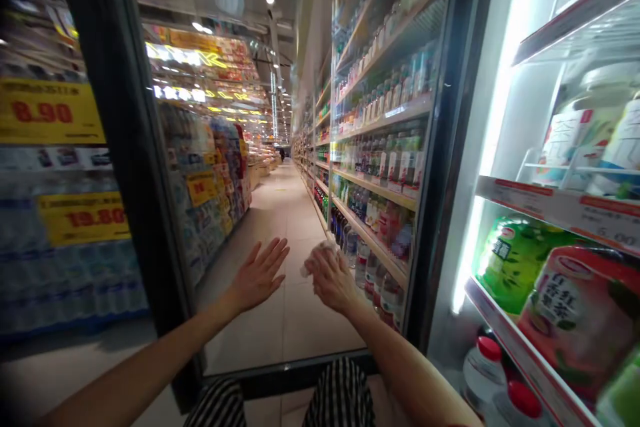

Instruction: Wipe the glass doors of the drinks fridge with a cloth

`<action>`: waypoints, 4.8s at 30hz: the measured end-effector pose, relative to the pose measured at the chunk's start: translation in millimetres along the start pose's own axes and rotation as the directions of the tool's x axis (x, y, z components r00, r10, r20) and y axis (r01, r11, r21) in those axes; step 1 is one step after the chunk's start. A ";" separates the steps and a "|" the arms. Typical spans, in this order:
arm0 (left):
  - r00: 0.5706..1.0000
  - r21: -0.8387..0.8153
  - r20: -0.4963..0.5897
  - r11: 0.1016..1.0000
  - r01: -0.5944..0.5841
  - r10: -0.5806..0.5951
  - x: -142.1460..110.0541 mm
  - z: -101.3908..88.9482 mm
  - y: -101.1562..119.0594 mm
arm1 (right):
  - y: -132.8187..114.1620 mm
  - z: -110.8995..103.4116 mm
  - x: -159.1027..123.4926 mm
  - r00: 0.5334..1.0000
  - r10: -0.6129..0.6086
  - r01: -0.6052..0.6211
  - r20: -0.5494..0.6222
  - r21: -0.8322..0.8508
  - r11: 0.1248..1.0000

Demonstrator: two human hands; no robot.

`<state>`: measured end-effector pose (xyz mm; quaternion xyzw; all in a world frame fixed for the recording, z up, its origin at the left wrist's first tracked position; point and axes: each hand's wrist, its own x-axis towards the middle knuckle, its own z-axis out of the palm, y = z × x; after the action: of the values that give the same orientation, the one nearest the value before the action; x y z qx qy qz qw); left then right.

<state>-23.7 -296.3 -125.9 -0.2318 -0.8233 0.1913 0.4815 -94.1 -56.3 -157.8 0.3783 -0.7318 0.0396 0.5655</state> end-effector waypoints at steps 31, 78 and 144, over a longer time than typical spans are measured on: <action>0.962 0.090 -0.221 0.979 0.185 -0.162 93.3 -66.3 -103.5 | 90.6 -65.7 178.8 0.926 0.182 -0.244 -0.332 -0.156 0.957; 0.817 -0.174 -0.407 0.913 0.370 -0.409 157.4 -78.6 -133.1 | 112.9 -64.6 174.6 0.944 0.284 -0.304 -0.166 -0.110 0.946; 0.929 0.036 -0.329 0.981 0.189 -0.167 73.9 -66.1 -143.4 | 106.1 -56.3 151.9 0.947 0.221 -0.248 -0.233 -0.096 0.964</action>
<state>-25.5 -366.0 33.9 -0.1681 -0.7435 0.1333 0.6334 -123.9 -30.8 31.9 0.2457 -0.7055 0.1028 0.6568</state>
